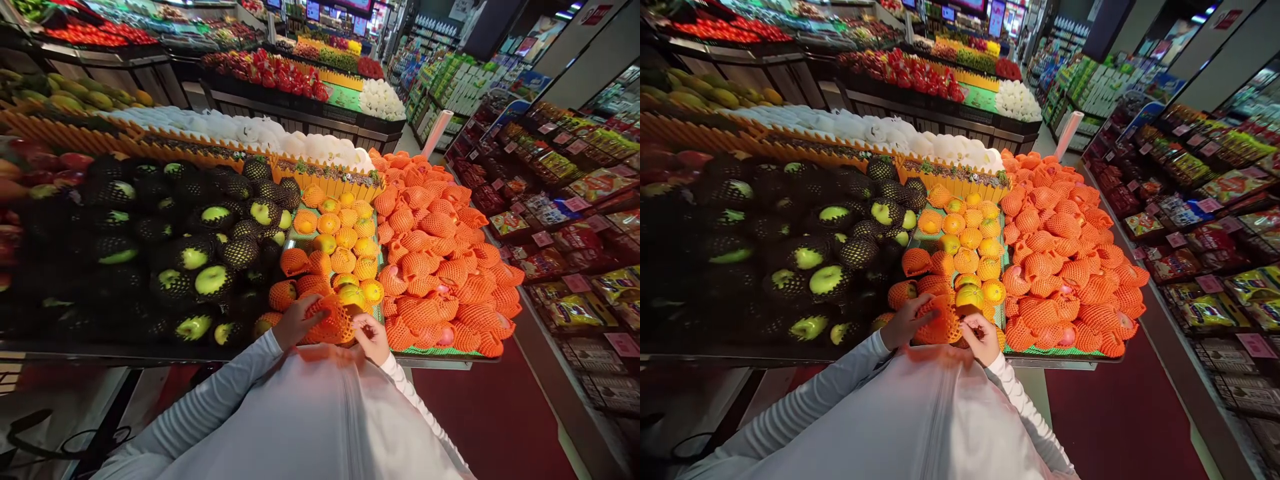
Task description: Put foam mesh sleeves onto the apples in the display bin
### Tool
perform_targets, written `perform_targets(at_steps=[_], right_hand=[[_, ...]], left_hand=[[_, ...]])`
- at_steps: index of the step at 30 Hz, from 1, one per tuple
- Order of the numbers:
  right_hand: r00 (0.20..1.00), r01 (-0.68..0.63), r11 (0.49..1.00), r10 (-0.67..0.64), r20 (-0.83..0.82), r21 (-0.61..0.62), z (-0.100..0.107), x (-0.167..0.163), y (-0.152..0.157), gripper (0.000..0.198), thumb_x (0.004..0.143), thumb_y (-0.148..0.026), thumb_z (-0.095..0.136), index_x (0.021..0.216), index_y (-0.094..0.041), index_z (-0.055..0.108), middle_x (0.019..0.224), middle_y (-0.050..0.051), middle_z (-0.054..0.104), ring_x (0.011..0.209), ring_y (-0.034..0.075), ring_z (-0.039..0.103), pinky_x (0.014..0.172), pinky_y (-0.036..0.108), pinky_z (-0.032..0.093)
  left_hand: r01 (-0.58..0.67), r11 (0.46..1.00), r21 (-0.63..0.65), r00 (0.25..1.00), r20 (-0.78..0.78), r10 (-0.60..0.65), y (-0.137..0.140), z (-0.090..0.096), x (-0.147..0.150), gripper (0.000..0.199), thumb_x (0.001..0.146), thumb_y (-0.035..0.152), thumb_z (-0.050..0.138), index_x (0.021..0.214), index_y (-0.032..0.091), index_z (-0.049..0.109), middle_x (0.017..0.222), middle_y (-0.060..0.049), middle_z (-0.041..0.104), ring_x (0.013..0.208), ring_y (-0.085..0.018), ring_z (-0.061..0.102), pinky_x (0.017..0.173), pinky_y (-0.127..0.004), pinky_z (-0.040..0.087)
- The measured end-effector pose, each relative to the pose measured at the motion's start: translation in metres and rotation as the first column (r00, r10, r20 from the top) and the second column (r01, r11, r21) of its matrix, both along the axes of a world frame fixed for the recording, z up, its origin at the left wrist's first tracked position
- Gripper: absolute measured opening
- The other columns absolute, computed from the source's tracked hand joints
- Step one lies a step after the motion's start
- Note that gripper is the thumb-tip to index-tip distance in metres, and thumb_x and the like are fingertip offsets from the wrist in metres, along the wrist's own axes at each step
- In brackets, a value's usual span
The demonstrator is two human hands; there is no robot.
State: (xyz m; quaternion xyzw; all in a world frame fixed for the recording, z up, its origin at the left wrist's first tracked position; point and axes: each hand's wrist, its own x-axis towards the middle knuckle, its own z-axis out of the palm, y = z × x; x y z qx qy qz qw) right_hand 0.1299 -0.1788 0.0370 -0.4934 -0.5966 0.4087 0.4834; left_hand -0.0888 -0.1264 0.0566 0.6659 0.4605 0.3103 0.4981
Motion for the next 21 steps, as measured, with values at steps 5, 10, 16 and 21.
perform_targets(at_steps=[5, 10, 16, 21], right_hand=[[0.998, -0.056, 0.992, 0.054, 0.017, 0.112, 0.003, 0.002, 0.003, 0.046, 0.078, -0.064, 0.067, 0.101, -0.024, 0.068, 0.106, 0.011, 0.07, 0.098, 0.026, 0.066, 0.084, 0.042, 0.055], [0.999, -0.008, 0.99, 0.001, 0.054, 0.142, 0.006, -0.001, 0.003, 0.02, 0.081, -0.04, 0.073, 0.073, -0.024, 0.064, 0.091, 0.007, 0.07, 0.088, 0.022, 0.064, 0.087, 0.043, 0.051], [0.953, -0.016, 0.977, -0.049, -0.3, -0.211, -0.005, -0.003, -0.002, 0.033, 0.079, -0.055, 0.068, 0.076, -0.024, 0.058, 0.077, 0.002, 0.067, 0.076, 0.02, 0.064, 0.075, 0.037, 0.053], [0.924, 0.015, 0.965, -0.113, -0.364, -0.261, -0.02, -0.001, 0.004, 0.037, 0.079, -0.061, 0.064, 0.076, -0.025, 0.052, 0.065, -0.001, 0.06, 0.061, 0.018, 0.059, 0.063, 0.034, 0.052]], left_hand=[[-0.13, 0.991, -0.007, 0.99, 0.046, 0.13, -0.002, 0.0, 0.002, 0.048, 0.077, 0.052, 0.069, 0.11, 0.018, 0.059, 0.11, -0.01, 0.068, 0.105, -0.026, 0.062, 0.097, -0.041, 0.048], [0.148, 0.984, -0.1, 0.896, 0.435, -0.09, -0.002, 0.005, 0.0, 0.048, 0.078, 0.067, 0.055, 0.071, 0.02, 0.055, 0.104, -0.012, 0.069, 0.105, -0.029, 0.061, 0.102, -0.048, 0.046], [0.381, 0.841, -0.383, 0.793, 0.603, -0.085, -0.002, 0.002, 0.007, 0.045, 0.065, 0.057, 0.068, 0.054, 0.02, 0.043, 0.1, -0.013, 0.072, 0.099, -0.029, 0.063, 0.096, -0.047, 0.047], [0.436, 0.784, -0.442, 0.742, 0.67, -0.035, -0.007, -0.012, 0.02, 0.035, 0.059, 0.038, 0.069, 0.05, 0.018, 0.04, 0.075, -0.006, 0.06, 0.069, -0.016, 0.053, 0.072, -0.034, 0.045]])
